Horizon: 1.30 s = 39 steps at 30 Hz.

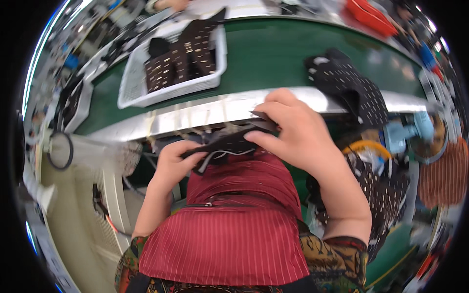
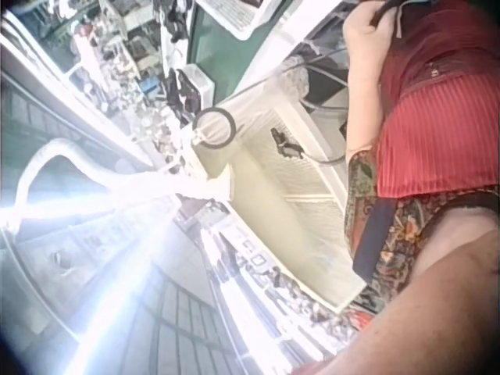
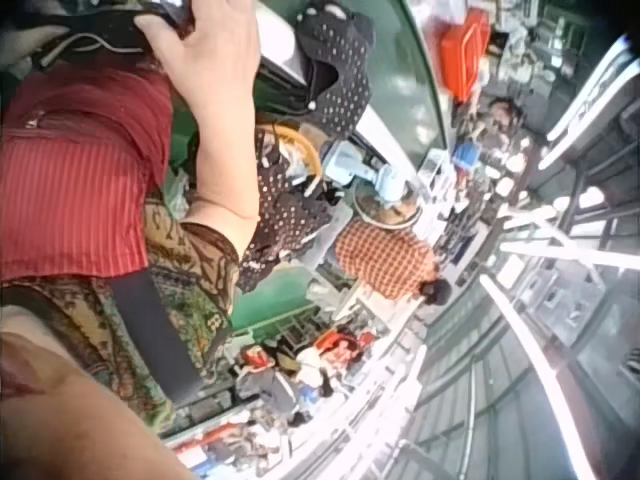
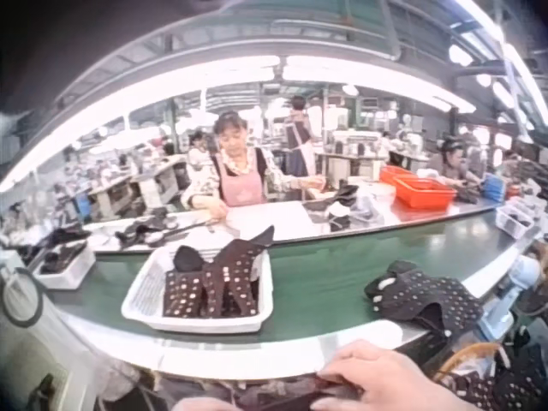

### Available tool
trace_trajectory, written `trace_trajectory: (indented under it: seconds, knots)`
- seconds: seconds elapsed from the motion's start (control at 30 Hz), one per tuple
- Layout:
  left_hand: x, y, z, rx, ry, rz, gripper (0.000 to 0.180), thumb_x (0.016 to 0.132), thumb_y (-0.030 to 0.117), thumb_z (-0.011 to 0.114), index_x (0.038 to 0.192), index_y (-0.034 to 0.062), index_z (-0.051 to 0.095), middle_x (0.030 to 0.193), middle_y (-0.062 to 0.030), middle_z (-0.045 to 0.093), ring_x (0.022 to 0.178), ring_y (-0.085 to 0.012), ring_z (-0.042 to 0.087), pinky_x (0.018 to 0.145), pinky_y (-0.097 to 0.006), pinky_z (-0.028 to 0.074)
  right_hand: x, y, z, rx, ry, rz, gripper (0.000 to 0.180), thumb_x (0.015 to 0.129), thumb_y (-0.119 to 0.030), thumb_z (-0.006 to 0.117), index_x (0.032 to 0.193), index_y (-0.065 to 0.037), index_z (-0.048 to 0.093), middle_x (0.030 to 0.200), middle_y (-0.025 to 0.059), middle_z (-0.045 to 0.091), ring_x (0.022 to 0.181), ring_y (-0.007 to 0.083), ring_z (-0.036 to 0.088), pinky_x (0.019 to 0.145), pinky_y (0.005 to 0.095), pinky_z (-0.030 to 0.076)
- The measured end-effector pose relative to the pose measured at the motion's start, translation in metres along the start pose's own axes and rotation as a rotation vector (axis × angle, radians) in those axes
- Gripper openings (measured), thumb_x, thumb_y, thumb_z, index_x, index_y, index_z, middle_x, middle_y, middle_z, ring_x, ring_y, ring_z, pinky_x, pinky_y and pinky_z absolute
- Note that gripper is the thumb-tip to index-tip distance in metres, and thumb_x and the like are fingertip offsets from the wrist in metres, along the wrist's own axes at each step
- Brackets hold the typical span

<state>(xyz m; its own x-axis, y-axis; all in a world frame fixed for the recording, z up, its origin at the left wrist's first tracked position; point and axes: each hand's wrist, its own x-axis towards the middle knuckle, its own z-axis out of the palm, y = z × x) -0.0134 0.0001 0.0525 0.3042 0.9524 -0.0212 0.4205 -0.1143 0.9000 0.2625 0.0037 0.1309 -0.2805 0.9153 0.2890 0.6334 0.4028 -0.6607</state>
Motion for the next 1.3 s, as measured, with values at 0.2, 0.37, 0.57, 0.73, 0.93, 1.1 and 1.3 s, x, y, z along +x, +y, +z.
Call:
trace_trajectory:
  seconds: [0.2,0.37,0.57,0.73,0.93,1.1,1.3]
  knots:
    - [0.016,0.048,-0.003,0.374,-0.13,0.43,0.017,0.075,0.012,0.068,0.092,0.0068,0.068,0.081,-0.0106,0.066,0.074,-0.0274,0.063,0.069,-0.034,0.05,0.021,-0.028,0.019,-0.219,-0.272,-0.448,0.031,0.069,-0.021,0.073,0.095,-0.008,0.063,0.094,0.0082,0.063,0.086,0.0288,0.061,0.071,0.039,0.05]
    - [0.021,0.056,-0.011,-0.062,-0.066,0.213,0.026,0.081,0.013,0.066,0.106,0.0063,0.063,0.091,-0.0089,0.066,0.083,-0.0206,0.065,0.075,-0.033,0.051,0.04,-0.011,0.021,-0.127,-0.385,-0.276,0.013,0.075,-0.015,0.067,0.083,-0.006,0.064,0.074,0.0124,0.062,0.072,0.0321,0.06,0.064,0.0415,0.047]
    - [0.025,-0.054,-0.02,-0.145,0.14,-0.009,0.042,0.087,0.02,0.06,0.123,0.0003,0.051,0.122,-0.0148,0.057,0.11,-0.023,0.056,0.096,-0.034,0.041,0.067,0.015,-0.065,0.231,0.325,0.061,0.02,0.083,-0.021,0.067,0.087,-0.002,0.065,0.072,0.0024,0.063,0.06,0.0129,0.053,0.059,0.0255,0.044]
    - [0.004,-0.122,0.011,0.273,-0.193,-0.184,0.047,0.086,0.026,0.061,0.124,0.0011,0.05,0.115,-0.0218,0.059,0.103,-0.0316,0.059,0.087,-0.037,0.046,0.025,0.081,-0.167,0.552,0.99,0.228,0.026,0.082,-0.016,0.068,0.1,0.002,0.061,0.085,0.0085,0.066,0.068,0.0167,0.065,0.053,0.0264,0.051]
    - [-0.017,-0.166,0.035,0.286,-0.349,-0.35,0.044,0.083,0.023,0.063,0.122,0.0039,0.054,0.109,-0.0196,0.063,0.1,-0.0334,0.061,0.086,-0.037,0.048,-0.088,0.274,-0.164,0.533,1.155,0.861,0.022,0.082,-0.019,0.069,0.094,-0.002,0.062,0.079,0.008,0.063,0.054,0.0181,0.057,0.044,0.0271,0.044]
    - [-0.012,-0.155,0.037,0.324,-0.347,-0.332,0.042,0.084,0.02,0.062,0.121,0.0034,0.054,0.107,-0.0197,0.064,0.102,-0.0312,0.062,0.086,-0.036,0.048,-0.14,0.315,-0.104,0.683,1.135,1.002,0.017,0.084,-0.022,0.067,0.093,-0.009,0.062,0.068,-0.0015,0.053,0.046,0.006,0.04,0.038,0.0204,0.029]
    - [-0.003,-0.167,0.048,0.282,-0.397,-0.306,0.037,0.087,0.015,0.058,0.121,0.002,0.054,0.11,-0.0199,0.063,0.104,-0.0311,0.061,0.088,-0.036,0.048,-0.169,0.284,-0.089,0.325,1.163,0.867,0.026,0.085,-0.024,0.064,0.102,-0.004,0.063,0.084,0.001,0.062,0.057,0.0063,0.048,0.046,0.021,0.035]
